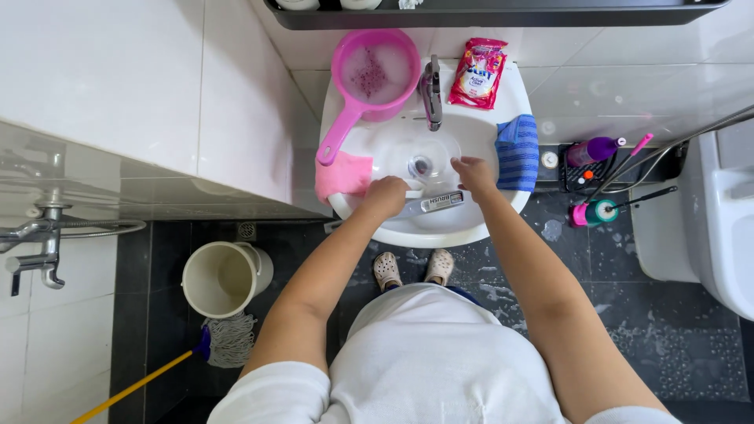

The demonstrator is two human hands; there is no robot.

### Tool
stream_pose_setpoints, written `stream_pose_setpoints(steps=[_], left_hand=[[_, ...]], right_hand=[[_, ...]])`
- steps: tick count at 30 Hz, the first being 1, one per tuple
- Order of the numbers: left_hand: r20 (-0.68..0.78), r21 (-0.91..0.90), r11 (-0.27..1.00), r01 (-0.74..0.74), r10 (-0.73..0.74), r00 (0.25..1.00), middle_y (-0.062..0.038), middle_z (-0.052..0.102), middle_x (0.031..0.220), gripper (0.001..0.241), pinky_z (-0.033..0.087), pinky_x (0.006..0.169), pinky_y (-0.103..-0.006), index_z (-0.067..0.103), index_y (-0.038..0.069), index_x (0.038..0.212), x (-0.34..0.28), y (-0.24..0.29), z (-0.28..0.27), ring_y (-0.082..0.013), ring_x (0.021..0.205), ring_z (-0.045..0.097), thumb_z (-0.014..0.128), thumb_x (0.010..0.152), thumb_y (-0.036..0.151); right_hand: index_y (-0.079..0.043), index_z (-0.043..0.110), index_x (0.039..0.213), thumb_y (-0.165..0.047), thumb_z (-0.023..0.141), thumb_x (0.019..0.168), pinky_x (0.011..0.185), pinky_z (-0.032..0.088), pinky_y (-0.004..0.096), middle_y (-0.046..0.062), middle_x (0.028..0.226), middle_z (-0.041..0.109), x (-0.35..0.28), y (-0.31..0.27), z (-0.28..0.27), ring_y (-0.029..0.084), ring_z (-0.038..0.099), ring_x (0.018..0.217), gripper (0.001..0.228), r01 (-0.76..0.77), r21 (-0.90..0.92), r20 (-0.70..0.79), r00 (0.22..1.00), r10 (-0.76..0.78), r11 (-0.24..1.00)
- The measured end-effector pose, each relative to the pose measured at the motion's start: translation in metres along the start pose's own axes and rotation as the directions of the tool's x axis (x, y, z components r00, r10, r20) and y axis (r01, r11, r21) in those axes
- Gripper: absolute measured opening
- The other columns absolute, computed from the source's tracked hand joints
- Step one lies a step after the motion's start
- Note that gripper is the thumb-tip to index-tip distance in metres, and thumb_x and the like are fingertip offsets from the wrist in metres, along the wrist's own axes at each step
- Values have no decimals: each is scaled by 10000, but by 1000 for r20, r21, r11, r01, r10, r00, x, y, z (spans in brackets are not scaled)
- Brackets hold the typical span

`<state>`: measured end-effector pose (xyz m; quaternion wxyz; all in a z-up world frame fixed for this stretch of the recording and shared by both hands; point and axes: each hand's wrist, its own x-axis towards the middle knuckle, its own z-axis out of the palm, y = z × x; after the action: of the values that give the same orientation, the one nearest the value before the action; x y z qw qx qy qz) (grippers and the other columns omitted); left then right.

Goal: The person cleans a toilet bowl using a brush and water from a plastic container. They repeatedly scrub the interior surfaces, rinse the brush at the sink, and pour water into the bowl to flush debris. The person also uses a handheld bidet sprayer to rinse the bowl.

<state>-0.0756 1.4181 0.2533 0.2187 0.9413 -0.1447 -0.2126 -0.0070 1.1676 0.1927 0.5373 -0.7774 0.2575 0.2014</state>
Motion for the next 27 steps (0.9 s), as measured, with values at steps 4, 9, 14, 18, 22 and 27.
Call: stream_pose_setpoints(steps=[4, 9, 14, 18, 22, 27], left_hand=[[-12, 58, 993, 99, -99, 995, -189, 742, 1092, 213, 549, 900, -474, 773, 58, 998, 13, -1, 6, -344, 1047, 715, 579, 920, 102], [20, 143, 985, 93, -96, 995, -169, 745, 1086, 213, 503, 950, -496, 768, 70, 998, 24, 3, -1, -327, 1059, 706, 595, 880, 107], [77, 19, 980, 199, -200, 977, -179, 731, 1106, 223, 537, 929, -481, 750, 59, 1049, 49, -7, 9, -351, 1062, 706, 604, 885, 98], [-39, -101, 973, 205, -210, 977, -157, 711, 1093, 226, 510, 901, -499, 740, 71, 1037, 43, 6, -15, -359, 1051, 672, 661, 899, 231], [-317, -206, 974, 96, -159, 935, -129, 765, 1031, 190, 542, 867, -480, 780, 93, 986, 74, 5, 11, -347, 1011, 706, 664, 944, 237], [18, -998, -62, -6, -371, 928, -55, 705, 920, 218, 582, 657, -350, 706, 25, 1071, 128, 25, 41, -171, 754, 692, 713, 968, 217]], right_hand=[[-50, 747, 1152, -172, 747, 954, 773, 565, 347, 125, 922, 715, -14, -39, -3, 211, 693, 804, 232, 514, -353, -275, 742, -612, 782], [-98, 749, 1202, -132, 725, 980, 920, 545, 440, 168, 1122, 624, -63, -152, 3, 330, 628, 1038, 226, 817, -397, -83, 421, -903, 418], [-166, 811, 1057, -199, 768, 921, 814, 531, 502, 191, 1104, 609, -60, -183, 9, 399, 596, 1002, 146, 774, -630, 195, 238, -952, 64], [-117, 786, 1069, -201, 748, 977, 795, 527, 510, 201, 1069, 599, -29, -163, -5, 391, 601, 965, 130, 715, -646, 22, 368, -929, 268], [-85, 749, 1136, -220, 699, 1049, 814, 543, 488, 198, 1039, 600, -6, -127, -4, 359, 623, 923, 168, 780, -491, -68, 410, -909, 388], [-35, 647, 1065, -220, 595, 1042, 688, 568, 292, 58, 950, 632, 63, -17, 29, 174, 647, 789, 194, 216, 618, -12, 964, -266, 756]])
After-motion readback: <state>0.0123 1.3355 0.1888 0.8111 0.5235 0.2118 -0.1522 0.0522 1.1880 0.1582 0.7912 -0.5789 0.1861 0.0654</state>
